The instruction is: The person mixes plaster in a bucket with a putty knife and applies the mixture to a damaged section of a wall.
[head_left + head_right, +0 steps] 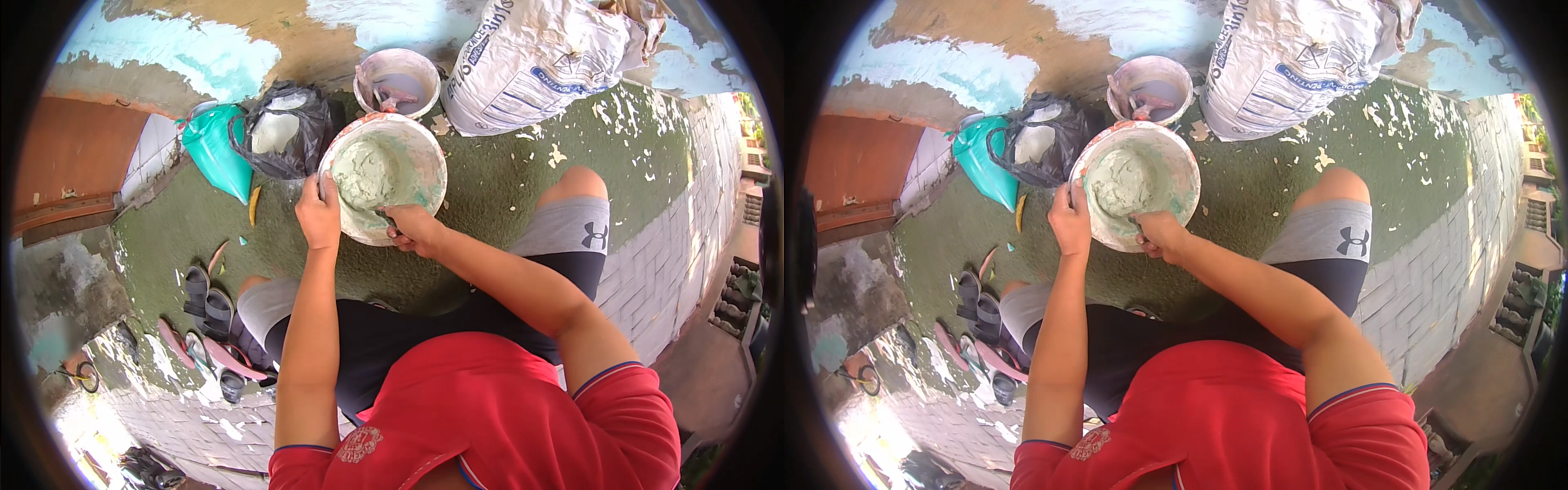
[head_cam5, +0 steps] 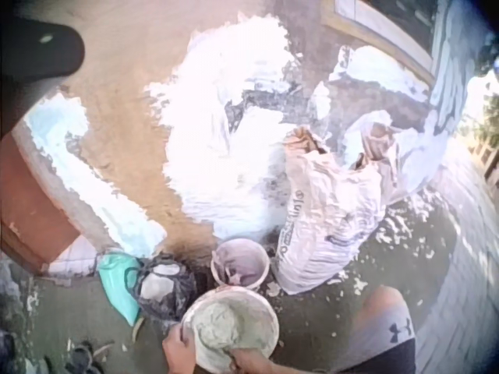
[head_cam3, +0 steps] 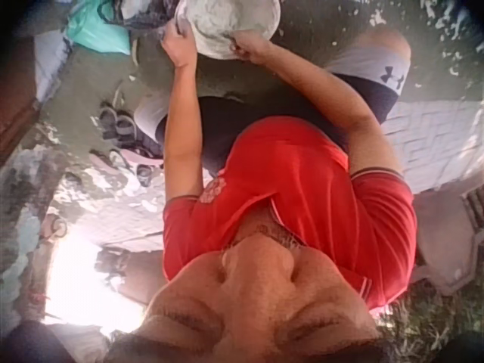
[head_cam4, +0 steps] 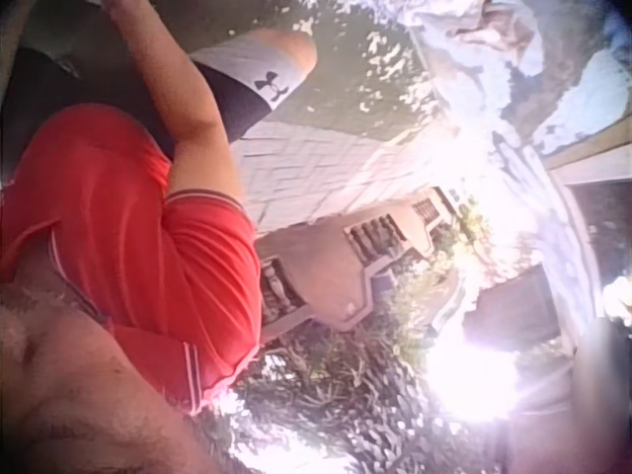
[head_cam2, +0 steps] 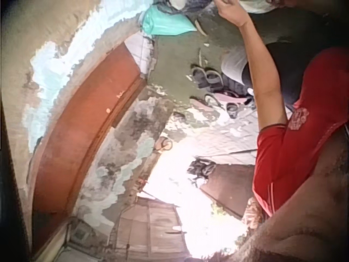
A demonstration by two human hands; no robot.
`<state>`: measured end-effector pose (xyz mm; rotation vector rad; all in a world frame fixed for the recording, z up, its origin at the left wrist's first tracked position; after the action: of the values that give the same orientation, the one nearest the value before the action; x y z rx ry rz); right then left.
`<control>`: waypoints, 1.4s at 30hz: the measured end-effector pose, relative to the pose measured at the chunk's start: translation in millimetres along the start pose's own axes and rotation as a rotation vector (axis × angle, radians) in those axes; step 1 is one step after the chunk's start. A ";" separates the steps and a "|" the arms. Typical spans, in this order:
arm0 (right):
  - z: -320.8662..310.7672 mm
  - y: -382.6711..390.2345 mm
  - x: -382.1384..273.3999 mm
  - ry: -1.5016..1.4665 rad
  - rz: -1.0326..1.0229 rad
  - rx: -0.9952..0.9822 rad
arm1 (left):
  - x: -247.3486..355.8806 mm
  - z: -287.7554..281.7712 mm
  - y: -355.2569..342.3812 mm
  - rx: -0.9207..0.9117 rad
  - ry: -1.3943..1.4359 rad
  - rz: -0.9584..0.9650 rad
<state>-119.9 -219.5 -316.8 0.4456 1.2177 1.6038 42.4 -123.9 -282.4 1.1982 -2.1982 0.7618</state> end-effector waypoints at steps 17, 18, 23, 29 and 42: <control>31.8 -50.1 -48.9 -0.975 0.162 -0.253 | -8.5 0.0 -0.2 -0.059 -0.002 -0.085; 27.7 -50.7 -54.7 -1.046 0.174 -0.274 | -10.9 0.6 0.1 -0.072 -0.001 -0.092; -3.4 -20.8 -66.9 -0.330 -0.053 -0.055 | -12.9 -0.7 0.6 -0.052 -0.009 -0.078; 1.7 7.0 -63.5 1.550 -0.743 0.357 | -19.4 2.6 -1.8 -0.019 0.042 -0.070; 1.6 -24.2 -10.9 1.072 -0.333 0.034 | -13.5 -0.7 1.4 -0.019 -0.024 -0.050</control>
<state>-102.2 -229.3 -334.1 -0.6810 1.9578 1.5276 47.7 -115.0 -291.2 1.2545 -2.1812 0.7087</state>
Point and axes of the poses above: each hand's wrist, its own y-axis away from the middle knuckle, its own z-axis out of the palm, x = y × z, the point moved 4 cm from there along -y, towards the middle knuckle, and after that the axes turned 9 degrees about -y, right-handed, at the moved point
